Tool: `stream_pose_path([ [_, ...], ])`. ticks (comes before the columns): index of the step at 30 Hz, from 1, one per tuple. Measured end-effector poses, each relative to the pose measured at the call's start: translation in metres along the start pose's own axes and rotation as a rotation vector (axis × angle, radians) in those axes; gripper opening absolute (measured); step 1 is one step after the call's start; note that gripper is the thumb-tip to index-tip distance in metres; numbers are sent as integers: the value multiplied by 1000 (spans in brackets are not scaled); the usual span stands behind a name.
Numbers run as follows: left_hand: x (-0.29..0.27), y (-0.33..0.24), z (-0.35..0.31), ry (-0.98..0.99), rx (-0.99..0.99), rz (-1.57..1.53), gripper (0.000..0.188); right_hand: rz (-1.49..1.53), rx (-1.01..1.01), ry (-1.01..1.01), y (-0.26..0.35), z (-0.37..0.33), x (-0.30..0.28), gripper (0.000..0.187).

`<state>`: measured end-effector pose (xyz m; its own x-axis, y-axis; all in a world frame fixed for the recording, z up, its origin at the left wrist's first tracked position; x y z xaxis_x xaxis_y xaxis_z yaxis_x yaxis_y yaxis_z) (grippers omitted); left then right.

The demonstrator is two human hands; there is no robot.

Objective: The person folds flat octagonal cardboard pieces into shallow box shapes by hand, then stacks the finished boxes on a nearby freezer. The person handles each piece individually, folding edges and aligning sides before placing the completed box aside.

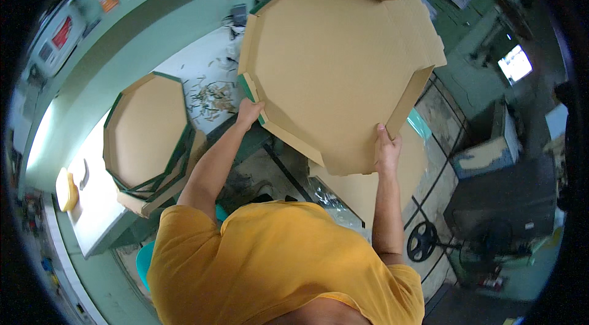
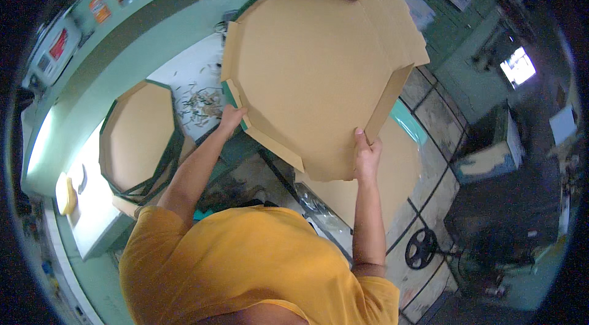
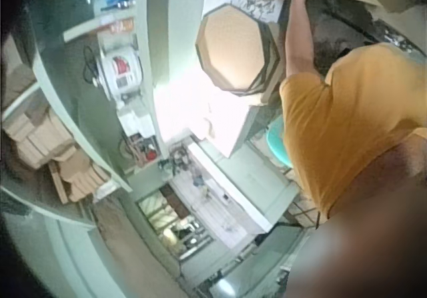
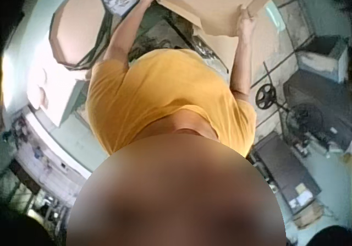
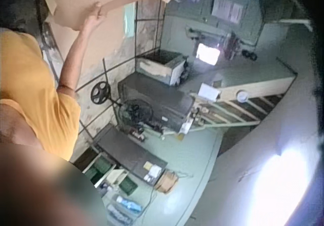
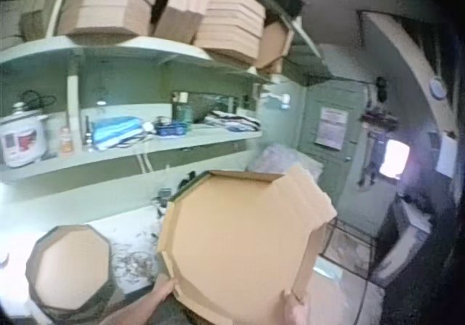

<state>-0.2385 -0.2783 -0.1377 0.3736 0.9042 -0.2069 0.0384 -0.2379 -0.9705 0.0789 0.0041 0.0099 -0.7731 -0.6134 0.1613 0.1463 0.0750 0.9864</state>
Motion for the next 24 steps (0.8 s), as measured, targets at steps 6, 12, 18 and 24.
stream_pose_path([
  [6,-120,12,98,-118,20,389,42,83,18,41,-56,42,124,39],
  [12,-197,30,142,-94,-161,175,55,71,-136,175,-63,70,206,40],
  [18,-224,0,144,-48,-66,-448,34,73,-15,158,-60,91,219,37],
  [24,-245,-4,167,-215,75,62,28,109,-75,205,-61,92,232,38],
])
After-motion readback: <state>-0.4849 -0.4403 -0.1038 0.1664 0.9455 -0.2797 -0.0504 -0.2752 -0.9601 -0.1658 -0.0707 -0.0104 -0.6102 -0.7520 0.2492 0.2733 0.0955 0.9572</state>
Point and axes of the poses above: each hand's wrist, its own z-axis towards the middle knuckle, its own x-axis out of the palm, y = z × x, the point moved 9 cm from there along z, towards the middle knuckle, and after that the axes turned 2 degrees about -z, right-handed, at the moved point
